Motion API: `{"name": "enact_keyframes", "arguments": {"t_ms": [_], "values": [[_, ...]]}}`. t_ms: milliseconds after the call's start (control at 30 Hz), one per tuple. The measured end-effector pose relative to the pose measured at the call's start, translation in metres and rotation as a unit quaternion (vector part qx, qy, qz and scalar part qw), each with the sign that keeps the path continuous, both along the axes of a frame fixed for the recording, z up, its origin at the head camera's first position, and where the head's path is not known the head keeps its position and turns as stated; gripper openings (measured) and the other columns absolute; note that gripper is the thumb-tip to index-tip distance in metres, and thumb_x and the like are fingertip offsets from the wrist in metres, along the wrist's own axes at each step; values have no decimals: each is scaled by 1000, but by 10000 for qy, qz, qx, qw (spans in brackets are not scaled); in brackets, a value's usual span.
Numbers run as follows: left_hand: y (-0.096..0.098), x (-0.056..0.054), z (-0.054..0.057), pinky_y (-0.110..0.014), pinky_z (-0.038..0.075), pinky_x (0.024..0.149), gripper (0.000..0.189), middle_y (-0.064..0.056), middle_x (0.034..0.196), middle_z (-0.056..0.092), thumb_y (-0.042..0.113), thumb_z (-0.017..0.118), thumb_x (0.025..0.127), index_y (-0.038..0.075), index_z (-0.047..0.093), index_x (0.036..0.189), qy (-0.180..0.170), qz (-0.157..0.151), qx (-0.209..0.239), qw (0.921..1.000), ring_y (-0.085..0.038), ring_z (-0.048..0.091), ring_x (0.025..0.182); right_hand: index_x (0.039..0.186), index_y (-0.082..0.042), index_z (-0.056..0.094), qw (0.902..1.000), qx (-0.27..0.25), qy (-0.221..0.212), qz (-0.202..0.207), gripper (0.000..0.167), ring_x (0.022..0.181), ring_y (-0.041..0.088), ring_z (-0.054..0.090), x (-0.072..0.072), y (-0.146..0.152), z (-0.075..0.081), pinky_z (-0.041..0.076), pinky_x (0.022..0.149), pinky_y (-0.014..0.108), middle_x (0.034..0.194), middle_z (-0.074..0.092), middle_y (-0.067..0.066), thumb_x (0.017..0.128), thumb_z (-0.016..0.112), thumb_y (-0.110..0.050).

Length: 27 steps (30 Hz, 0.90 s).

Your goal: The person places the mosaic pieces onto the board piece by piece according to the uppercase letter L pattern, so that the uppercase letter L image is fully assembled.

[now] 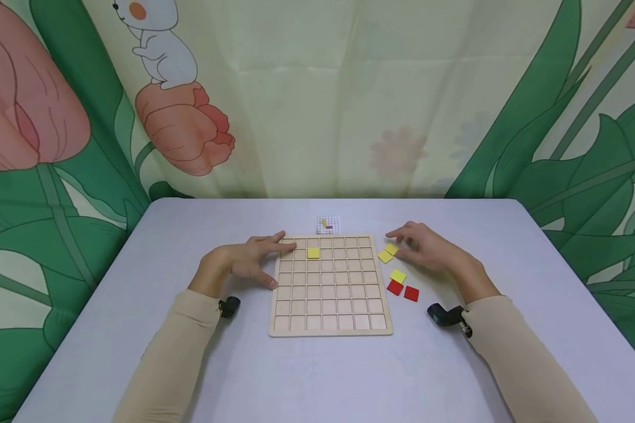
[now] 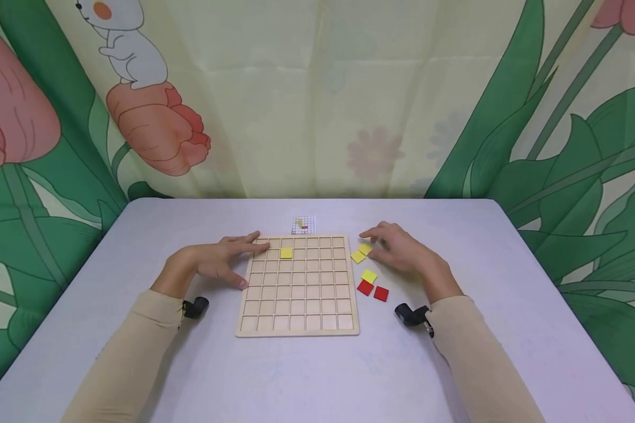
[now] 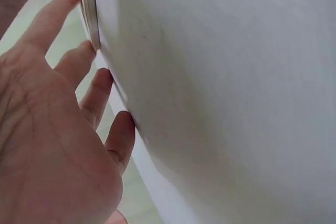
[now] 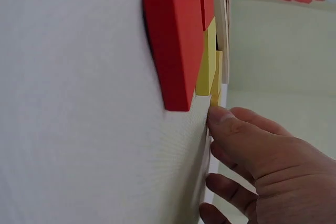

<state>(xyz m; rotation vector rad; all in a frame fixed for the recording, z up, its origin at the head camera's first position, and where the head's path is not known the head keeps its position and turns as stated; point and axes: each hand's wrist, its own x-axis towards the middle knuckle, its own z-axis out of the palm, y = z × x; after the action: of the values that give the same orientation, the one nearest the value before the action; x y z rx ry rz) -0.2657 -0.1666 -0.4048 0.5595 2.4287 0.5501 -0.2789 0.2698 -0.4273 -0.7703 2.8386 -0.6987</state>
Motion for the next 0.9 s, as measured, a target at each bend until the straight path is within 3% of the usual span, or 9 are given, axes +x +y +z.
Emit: {"name": "enact_keyframes", "arguments": {"t_ms": [100, 233, 467, 700, 900], "values": [[1, 0, 0, -67, 18, 120, 100, 8, 174, -2, 35, 88, 80, 42, 30, 161, -19, 16, 12, 10000, -31, 0, 159, 136, -14, 68, 9998, 90, -18, 151, 41, 107, 27, 48, 0, 0, -1, 42, 86, 42, 120, 63, 10, 95, 72, -13], [1, -1, -2, -66, 19, 120, 99, 8, 174, -2, 34, 87, 81, 42, 30, 161, -10, -18, 30, 10000, -31, 0, 158, 128, -17, 72, 9999, 143, -49, 48, 32, 110, 28, 48, 0, 1, -1, 42, 88, 43, 123, 62, 9, 96, 72, -14], [3, -2, -1, -66, 18, 120, 101, 7, 174, -2, 37, 88, 79, 42, 29, 161, 24, -81, -48, 10000, -32, 0, 159, 119, -9, 68, 9999, 93, -74, -86, 25, 113, 30, 49, 1, 0, -2, 43, 97, 48, 119, 63, 9, 95, 73, -14], [1, 1, -2, -68, 19, 119, 102, 5, 174, 0, 37, 89, 79, 41, 30, 161, 52, -23, -42, 10000, -34, 2, 158, 123, -11, 64, 9989, -203, -227, -349, 27, 111, 27, 54, 6, 0, -1, 48, 98, 46, 121, 62, 7, 98, 71, -16], [2, 3, 0, -68, 20, 118, 100, 8, 174, 0, 36, 88, 80, 43, 30, 161, 31, 32, -45, 10000, -32, 2, 159, 129, -15, 63, 9972, -430, -302, -539, 29, 104, 24, 56, 8, 0, 1, 49, 92, 42, 116, 62, 5, 101, 66, -19]]}}
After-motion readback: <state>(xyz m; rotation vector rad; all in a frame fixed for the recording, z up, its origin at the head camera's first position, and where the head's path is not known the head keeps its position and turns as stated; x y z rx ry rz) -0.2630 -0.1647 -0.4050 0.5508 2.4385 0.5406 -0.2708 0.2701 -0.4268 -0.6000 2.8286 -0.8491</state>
